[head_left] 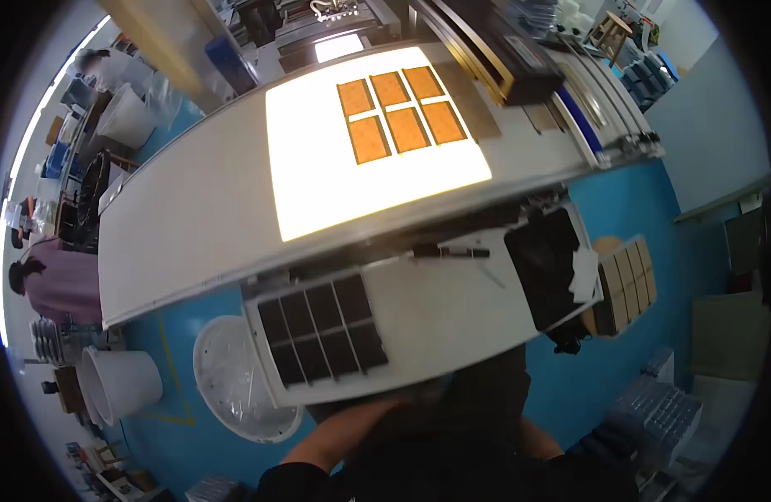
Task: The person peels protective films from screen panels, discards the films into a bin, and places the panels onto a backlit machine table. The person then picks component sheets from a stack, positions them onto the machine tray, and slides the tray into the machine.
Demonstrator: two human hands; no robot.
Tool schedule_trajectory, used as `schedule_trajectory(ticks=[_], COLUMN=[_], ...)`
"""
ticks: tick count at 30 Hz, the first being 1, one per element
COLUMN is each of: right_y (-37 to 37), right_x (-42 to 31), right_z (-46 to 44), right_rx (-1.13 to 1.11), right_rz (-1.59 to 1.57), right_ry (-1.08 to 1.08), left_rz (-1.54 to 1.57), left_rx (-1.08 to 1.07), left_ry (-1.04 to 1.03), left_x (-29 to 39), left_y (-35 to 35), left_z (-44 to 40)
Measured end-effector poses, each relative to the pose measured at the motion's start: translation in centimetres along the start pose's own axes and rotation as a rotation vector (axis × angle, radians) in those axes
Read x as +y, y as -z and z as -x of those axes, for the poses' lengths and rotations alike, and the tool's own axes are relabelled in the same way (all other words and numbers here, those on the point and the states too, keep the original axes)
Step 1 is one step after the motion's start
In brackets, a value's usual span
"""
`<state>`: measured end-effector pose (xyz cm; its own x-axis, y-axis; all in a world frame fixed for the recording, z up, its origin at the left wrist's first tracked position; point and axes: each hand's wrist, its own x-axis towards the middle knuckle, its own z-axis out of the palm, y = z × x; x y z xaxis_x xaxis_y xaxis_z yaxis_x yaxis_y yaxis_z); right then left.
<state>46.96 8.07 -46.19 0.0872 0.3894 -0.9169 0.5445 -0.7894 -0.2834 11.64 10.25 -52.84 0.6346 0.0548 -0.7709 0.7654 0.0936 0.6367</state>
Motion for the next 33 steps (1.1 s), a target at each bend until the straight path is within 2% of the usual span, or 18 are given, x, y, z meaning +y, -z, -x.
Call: schedule_trajectory(ticks=[4,9,13,20,23,24,25,26,27,28,30,32,33], right_y=[0.4,0.5,0.4,1.4,5.4,7.5,11.7,14.2,16.8,18.7,22.6,23.5,23.2], right_x=[-2.5,-3.4,-2.5,3.5,10.4,9.6,9.1,6.0,3.9,1.4,-0.1,-8.4,-11.5], right_z=[0.7,0.9,-1.9,-6.7,-14.8,-14.5,-13.9,-10.5,-8.0,-3.1,1.9,13.9,17.2], right_rx=[0.003,0.016,0.029,0.045,0.134,0.194,0.104,0.070,0.027,0.087,0.466,0.654,0.751], right_rz=[-0.034,-0.046,0.010,0.147,0.452,0.636,0.957,1.029,1.400,1.617,0.987,0.730,0.461], right_ry=[-0.051,-0.036,0.022,0.156,0.563,0.738,0.675,0.673,0.681,0.552,0.412,0.433,0.561], left_rz=[0.037,0.038,0.026,-0.032,-0.061,-0.075,-0.083,-0.094,-0.100,-0.110,-0.128,-0.132,-0.139], left_rx=[-0.058,-0.015,0.115,0.369,0.519,0.572,0.632,0.716,0.811,0.909,1.122,1.227,1.241], left_ry=[0.022,0.057,0.078,0.161,0.185,0.192,0.195,0.194,0.176,0.138,0.048,-0.020,-0.026], left_x=[0.5,0.7,-0.5,-1.7,-2.6,-2.6,-2.8,-3.0,-3.1,-3.2,-3.8,-3.2,-2.6], left_y=[1.8,3.7,4.7,3.9,3.5,3.0,2.7,2.6,2.6,2.2,1.0,-0.1,-0.5], left_z=[2.0,3.3,2.0,2.5,3.1,3.6,4.1,4.6,5.2,5.0,5.4,6.4,7.2])
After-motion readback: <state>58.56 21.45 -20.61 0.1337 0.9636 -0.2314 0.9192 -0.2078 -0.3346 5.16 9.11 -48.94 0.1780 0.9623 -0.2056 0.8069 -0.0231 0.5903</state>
